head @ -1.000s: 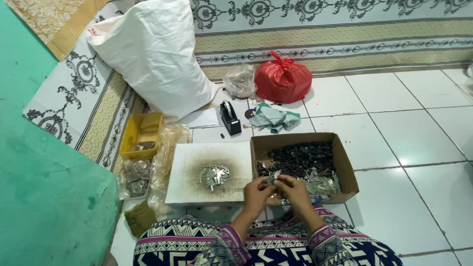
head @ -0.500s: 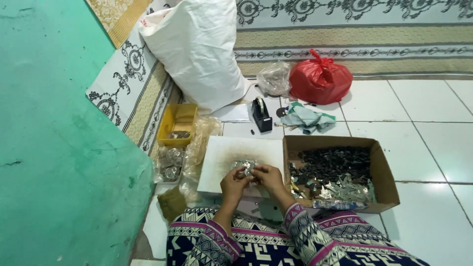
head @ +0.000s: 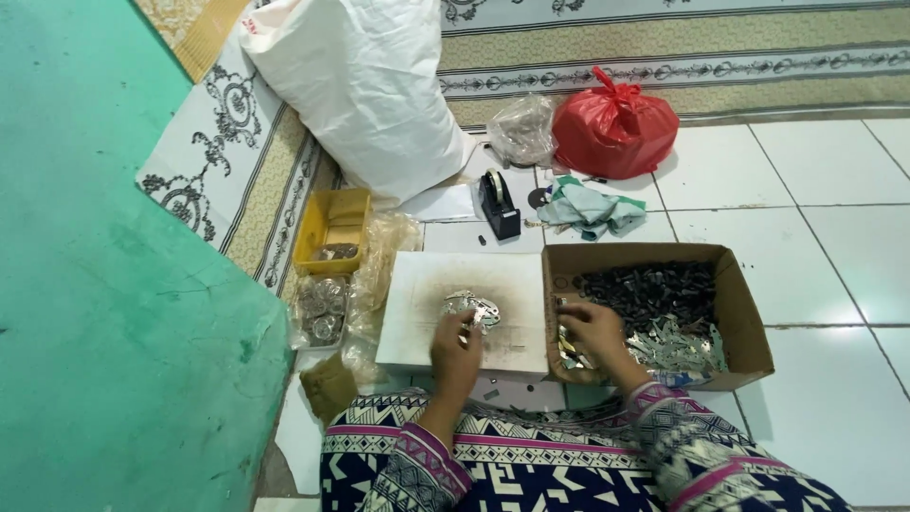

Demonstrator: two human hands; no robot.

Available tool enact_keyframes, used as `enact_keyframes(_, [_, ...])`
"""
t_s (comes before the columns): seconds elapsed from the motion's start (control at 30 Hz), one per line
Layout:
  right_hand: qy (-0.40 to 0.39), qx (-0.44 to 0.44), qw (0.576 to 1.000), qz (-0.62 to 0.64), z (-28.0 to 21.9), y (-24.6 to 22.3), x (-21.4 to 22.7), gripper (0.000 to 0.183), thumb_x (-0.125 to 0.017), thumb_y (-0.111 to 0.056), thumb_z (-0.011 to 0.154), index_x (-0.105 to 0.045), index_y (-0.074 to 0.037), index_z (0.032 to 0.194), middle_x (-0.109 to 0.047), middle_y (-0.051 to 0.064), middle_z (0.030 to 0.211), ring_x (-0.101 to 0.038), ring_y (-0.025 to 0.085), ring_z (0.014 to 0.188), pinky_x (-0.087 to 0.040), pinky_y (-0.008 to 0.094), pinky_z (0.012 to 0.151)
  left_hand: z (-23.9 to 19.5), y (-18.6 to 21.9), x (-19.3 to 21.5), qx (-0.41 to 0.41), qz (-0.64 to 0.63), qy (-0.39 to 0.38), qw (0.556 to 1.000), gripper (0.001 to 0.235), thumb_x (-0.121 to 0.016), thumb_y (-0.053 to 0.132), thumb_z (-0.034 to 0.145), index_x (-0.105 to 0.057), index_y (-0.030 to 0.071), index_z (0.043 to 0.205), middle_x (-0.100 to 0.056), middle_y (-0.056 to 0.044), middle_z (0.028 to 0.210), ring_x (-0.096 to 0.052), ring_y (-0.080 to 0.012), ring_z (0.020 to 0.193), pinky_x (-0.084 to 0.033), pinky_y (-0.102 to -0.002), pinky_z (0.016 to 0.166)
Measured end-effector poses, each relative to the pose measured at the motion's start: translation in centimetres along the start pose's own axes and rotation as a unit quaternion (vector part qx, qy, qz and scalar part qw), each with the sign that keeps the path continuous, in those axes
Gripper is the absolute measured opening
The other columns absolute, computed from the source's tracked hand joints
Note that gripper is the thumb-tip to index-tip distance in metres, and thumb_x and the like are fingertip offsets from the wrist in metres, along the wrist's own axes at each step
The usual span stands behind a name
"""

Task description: Sorting and placing small metal components into plastic bags for packaging.

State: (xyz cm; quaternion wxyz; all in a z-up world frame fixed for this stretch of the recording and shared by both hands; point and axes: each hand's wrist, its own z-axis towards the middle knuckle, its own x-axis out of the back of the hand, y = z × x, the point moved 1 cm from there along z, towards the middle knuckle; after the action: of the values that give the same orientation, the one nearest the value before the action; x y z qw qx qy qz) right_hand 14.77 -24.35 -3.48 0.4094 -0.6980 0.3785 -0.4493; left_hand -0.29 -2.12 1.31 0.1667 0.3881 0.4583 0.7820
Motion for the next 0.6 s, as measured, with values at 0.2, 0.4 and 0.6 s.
enact_keyframes(0.2, [0.076,0.035,0.961,-0.265,-1.0,3.0,11.9,0.029,-0.078,-0.012,0.085,-0.082,-0.011,0.113,-0.079,0.017,0.111,-0.071,0.04,0.111,-0.059,0.047,0.093,-3.1,2.5,-5.0,-0.149,0.03,-0.176,0.972,0.022,-0.071,0.01,0.092,-0.073,0.019,0.111,-0.067,0.0,0.097,-0.072,-0.0171,0.084,-0.063,-0.024,0.06])
enact_keyframes(0.4, [0.089,-0.059,0.924,-0.368,-1.1,7.8,18.2,0.032,-0.066,-0.017,0.091,-0.08,-0.019,0.12,-0.081,0.014,0.108,-0.075,0.034,0.106,-0.063,0.044,0.088,-3.6,6.8,-10.8,-0.199,0.02,-0.267,0.943,0.02,-0.07,0.007,0.092,-0.072,0.011,0.111,-0.068,-0.008,0.097,-0.071,-0.0263,0.092,-0.063,-0.032,0.075])
enact_keyframes(0.6, [0.016,-0.092,0.892,-0.442,0.6,9.2,17.9,0.032,-0.069,-0.02,0.08,-0.083,-0.023,0.109,-0.081,0.01,0.102,-0.075,0.03,0.108,-0.062,0.039,0.089,-5.2,8.3,-20.3,-0.134,0.044,-0.365,0.92,0.02,-0.068,0.012,0.089,-0.074,0.013,0.108,-0.069,-0.008,0.096,-0.07,-0.0265,0.093,-0.06,-0.039,0.079])
